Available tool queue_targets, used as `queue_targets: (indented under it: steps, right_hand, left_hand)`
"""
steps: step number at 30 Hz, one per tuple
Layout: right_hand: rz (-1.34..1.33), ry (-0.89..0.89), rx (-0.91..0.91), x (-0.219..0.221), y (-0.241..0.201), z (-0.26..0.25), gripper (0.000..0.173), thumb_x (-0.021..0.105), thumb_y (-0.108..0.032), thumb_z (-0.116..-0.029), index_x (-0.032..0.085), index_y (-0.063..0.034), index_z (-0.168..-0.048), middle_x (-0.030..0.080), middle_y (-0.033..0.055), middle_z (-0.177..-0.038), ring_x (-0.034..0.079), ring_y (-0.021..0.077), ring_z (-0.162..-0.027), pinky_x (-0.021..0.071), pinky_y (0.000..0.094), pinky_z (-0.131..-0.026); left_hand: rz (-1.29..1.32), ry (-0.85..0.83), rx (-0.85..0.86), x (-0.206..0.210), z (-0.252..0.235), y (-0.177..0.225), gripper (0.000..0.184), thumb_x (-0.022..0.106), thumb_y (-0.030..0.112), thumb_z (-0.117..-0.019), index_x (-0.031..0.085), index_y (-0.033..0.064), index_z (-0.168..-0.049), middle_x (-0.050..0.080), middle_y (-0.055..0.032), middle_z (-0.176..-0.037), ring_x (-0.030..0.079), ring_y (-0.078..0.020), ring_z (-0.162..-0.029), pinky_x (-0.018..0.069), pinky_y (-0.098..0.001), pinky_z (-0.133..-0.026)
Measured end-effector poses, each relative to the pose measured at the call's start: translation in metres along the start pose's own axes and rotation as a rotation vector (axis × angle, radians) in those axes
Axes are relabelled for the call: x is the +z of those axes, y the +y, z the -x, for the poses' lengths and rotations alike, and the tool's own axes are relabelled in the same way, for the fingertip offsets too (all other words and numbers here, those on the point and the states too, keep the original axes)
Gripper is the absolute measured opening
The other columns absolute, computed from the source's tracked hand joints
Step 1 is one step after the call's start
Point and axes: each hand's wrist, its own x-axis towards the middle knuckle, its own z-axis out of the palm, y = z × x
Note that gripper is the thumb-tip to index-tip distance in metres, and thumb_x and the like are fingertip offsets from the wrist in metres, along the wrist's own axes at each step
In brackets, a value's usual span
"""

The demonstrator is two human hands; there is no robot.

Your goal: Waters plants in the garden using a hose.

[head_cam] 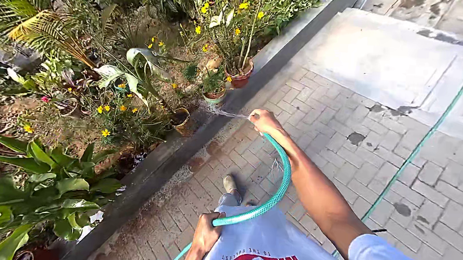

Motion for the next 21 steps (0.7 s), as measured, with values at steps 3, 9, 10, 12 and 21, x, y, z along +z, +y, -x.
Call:
queue_targets:
  steps: [3, 9, 10, 12, 21]
  right_hand:
    - [-0.037, -0.038, -0.087, -0.007, 0.003, -0.013, 0.030, 0.055, -0.033, -0.1083, 0.063, -0.0114, -0.127, 0.064, 0.0144, -0.079, 0.057, 0.0197, -0.051, 0.0514, 0.0360, -0.050]
    - [0.053, -0.085, -0.122, -0.043, -0.026, -0.058, 0.029, 0.053, -0.031, -0.1091, 0.063, -0.0104, -0.127, 0.064, 0.0147, -0.081, 0.057, 0.0198, -0.054, 0.0514, 0.0356, -0.052]
    - [0.085, -0.104, -0.135, -0.052, -0.037, -0.068, 0.029, 0.053, -0.032, -0.1090, 0.063, -0.0110, -0.126, 0.063, 0.0145, -0.080, 0.057, 0.0203, -0.053, 0.0510, 0.0363, -0.052]
    - [0.188, -0.147, -0.169, -0.065, -0.071, -0.083, 0.027, 0.053, -0.032, -0.1088, 0.064, -0.0120, -0.124, 0.064, 0.0147, -0.080, 0.058, 0.0220, -0.054, 0.0523, 0.0388, -0.053]
    - [0.336, -0.224, -0.105, -0.095, -0.122, -0.169, 0.027, 0.052, -0.030, -0.1092, 0.064, -0.0118, -0.124, 0.064, 0.0151, -0.080, 0.058, 0.0225, -0.054, 0.0526, 0.0390, -0.053]
  left_hand:
    - [0.041, -0.032, 0.052, 0.010, -0.026, 0.007, 0.035, 0.060, 0.024, -0.0927, 0.053, 0.0156, -0.059, 0.045, 0.0074, -0.052, 0.044, -0.0049, -0.047, 0.0371, -0.0291, -0.048]
    - [0.163, 0.003, 0.136, 0.025, -0.095, 0.022, 0.040, 0.058, 0.024, -0.0955, 0.051, 0.0158, -0.057, 0.045, 0.0073, -0.051, 0.043, -0.0041, -0.046, 0.0365, -0.0280, -0.047]
    - [0.176, 0.006, 0.150, 0.027, -0.109, 0.024, 0.041, 0.058, 0.025, -0.0958, 0.050, 0.0158, -0.057, 0.045, 0.0073, -0.051, 0.043, -0.0042, -0.046, 0.0366, -0.0281, -0.047]
    - [0.205, 0.004, 0.185, 0.031, -0.140, 0.031, 0.043, 0.057, 0.025, -0.0972, 0.050, 0.0152, -0.056, 0.044, 0.0072, -0.051, 0.043, -0.0042, -0.046, 0.0361, -0.0279, -0.047]
    - [0.235, 0.054, 0.172, -0.004, -0.260, 0.052, 0.044, 0.057, 0.026, -0.0973, 0.047, 0.0162, -0.055, 0.041, 0.0083, -0.050, 0.041, -0.0031, -0.046, 0.0344, -0.0273, -0.047]
